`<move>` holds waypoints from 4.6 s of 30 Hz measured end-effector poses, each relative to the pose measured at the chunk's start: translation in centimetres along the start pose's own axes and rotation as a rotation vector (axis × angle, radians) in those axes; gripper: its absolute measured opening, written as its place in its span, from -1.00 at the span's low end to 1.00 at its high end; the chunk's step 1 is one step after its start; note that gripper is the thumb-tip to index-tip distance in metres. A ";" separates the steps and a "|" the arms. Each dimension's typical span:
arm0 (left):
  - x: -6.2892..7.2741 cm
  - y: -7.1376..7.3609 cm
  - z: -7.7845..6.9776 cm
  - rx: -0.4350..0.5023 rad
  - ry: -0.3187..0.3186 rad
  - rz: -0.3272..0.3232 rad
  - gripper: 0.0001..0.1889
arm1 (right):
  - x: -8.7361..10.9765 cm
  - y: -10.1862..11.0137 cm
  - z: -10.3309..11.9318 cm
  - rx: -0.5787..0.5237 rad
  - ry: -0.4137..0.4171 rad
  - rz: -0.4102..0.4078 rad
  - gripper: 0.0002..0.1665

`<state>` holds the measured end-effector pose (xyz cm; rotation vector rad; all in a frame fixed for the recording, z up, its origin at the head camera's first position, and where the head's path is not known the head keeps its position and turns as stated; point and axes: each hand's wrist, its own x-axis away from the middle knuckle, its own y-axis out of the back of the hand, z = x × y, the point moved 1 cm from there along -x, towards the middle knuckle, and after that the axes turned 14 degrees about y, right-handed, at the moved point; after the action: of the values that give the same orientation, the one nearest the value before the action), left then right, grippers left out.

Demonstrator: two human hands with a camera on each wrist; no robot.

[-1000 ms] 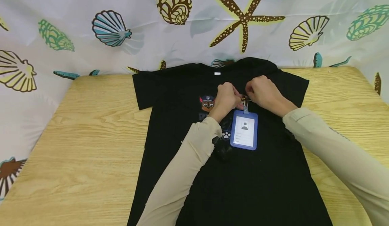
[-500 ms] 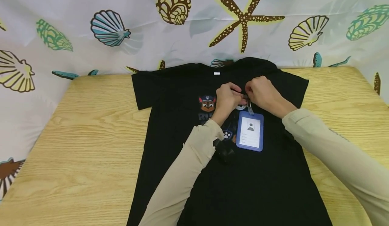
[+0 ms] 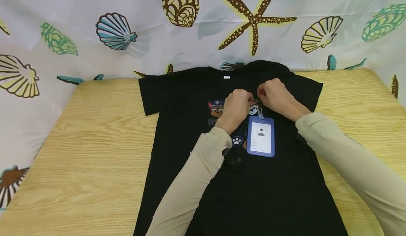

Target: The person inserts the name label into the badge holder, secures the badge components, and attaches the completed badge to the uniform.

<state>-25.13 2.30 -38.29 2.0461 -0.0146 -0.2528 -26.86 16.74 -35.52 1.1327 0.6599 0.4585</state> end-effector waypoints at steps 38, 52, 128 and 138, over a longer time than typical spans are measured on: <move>-1.6 0.3 -0.5 0.373 0.453 0.251 -0.87 | 2.2 1.2 -1.5 -0.072 -0.148 0.132 -0.73; -1.4 -0.5 -0.5 0.496 0.438 0.184 -0.86 | 1.6 0.8 -0.4 -0.012 -0.027 0.015 -0.76; -0.7 -1.5 -0.6 0.626 0.220 0.027 -0.80 | 1.7 1.7 -1.1 -0.089 -0.120 0.146 -0.58; -1.2 -1.1 -0.5 0.705 0.363 0.095 -0.75 | 2.2 1.5 -1.0 -0.073 -0.166 0.043 -0.76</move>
<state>-26.36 3.38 -38.86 2.7550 0.0278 0.2238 -25.93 19.36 -34.95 1.1043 0.4719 0.4168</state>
